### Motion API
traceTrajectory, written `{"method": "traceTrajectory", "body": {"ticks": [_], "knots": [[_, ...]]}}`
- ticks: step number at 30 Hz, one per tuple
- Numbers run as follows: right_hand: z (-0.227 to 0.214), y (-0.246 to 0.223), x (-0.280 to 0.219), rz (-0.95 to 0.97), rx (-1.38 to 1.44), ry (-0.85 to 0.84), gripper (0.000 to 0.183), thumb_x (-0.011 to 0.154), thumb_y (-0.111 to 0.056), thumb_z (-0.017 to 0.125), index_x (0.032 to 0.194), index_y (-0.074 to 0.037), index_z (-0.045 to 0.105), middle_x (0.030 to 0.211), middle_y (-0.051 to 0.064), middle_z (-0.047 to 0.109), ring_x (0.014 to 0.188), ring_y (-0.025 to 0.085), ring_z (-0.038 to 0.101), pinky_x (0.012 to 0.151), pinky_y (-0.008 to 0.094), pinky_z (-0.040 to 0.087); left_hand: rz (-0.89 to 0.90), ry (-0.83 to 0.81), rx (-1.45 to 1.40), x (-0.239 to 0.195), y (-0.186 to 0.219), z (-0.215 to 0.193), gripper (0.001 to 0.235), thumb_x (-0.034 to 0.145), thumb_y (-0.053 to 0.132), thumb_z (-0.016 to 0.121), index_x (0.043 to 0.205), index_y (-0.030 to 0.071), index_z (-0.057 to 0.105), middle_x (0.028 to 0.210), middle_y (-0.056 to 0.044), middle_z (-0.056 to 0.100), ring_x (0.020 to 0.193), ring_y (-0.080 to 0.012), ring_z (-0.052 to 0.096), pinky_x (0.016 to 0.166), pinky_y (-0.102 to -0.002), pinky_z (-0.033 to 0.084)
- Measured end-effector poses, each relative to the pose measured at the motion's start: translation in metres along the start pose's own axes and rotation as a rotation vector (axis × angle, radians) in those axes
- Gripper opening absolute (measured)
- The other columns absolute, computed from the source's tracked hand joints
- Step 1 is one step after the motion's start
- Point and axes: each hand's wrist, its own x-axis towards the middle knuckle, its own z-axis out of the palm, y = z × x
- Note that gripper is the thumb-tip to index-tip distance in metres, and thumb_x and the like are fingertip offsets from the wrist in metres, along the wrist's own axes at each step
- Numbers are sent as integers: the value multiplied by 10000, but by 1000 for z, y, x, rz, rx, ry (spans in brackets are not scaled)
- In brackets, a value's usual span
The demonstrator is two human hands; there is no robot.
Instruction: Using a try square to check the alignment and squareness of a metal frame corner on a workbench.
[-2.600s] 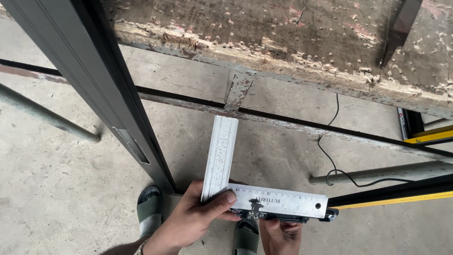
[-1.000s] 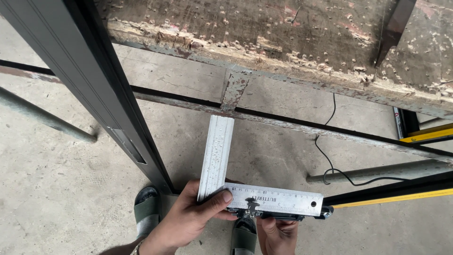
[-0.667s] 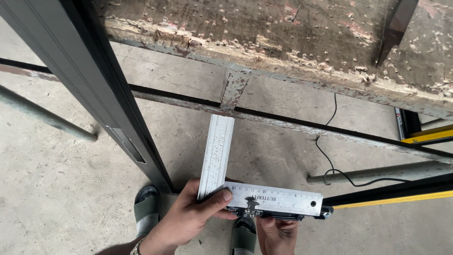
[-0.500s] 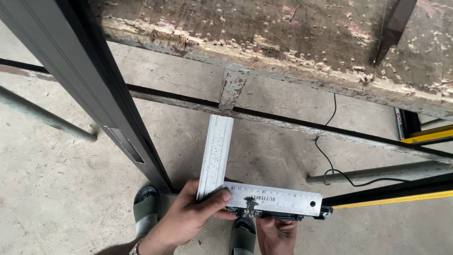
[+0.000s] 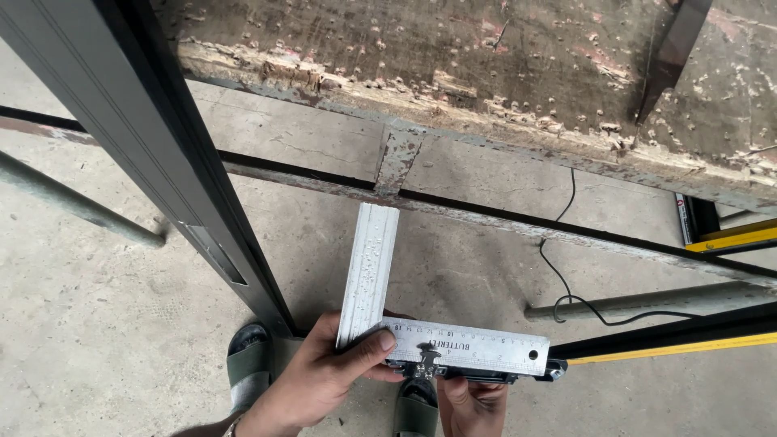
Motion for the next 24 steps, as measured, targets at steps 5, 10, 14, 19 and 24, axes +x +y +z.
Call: {"method": "traceTrajectory", "body": {"ticks": [5,10,14,19,24], "knots": [[-4,2,0,-2,-30,36,542,778,-46,886,1283,-45,689,1173,172,764,1162,385,687,1039,629,509,-15,70,-49,1,-11,-5,298,812,64,778,1053,-96,704,1043,-287,777,961,-421,795,720,-569,742],[4,2,3,-36,-12,-11,491,805,-36,872,1264,-47,696,1185,163,760,1152,381,689,1029,617,510,7,0,-22,2,-9,-5,313,834,94,767,1075,-103,741,1009,-264,791,932,-380,794,723,-525,740],[-7,6,1,-17,-29,49,522,769,-34,884,1255,-43,692,1157,172,766,1136,388,694,1003,635,526,11,65,-64,2,-18,-8,274,825,41,774,1046,-94,684,1008,-281,760,932,-415,791,710,-569,744],[-14,16,-5,1,-95,233,679,683,14,846,1317,-55,615,1207,246,724,1156,441,673,991,681,526,-40,26,44,1,3,-3,298,810,129,799,958,-126,760,908,-227,763,885,-339,786,752,-514,748],[-10,14,-5,9,-56,177,749,694,20,857,1391,-30,587,1261,265,705,1183,466,655,987,697,522,-66,81,14,-1,3,-1,270,800,82,803,935,-144,747,884,-238,747,888,-367,782,769,-566,748]]}}
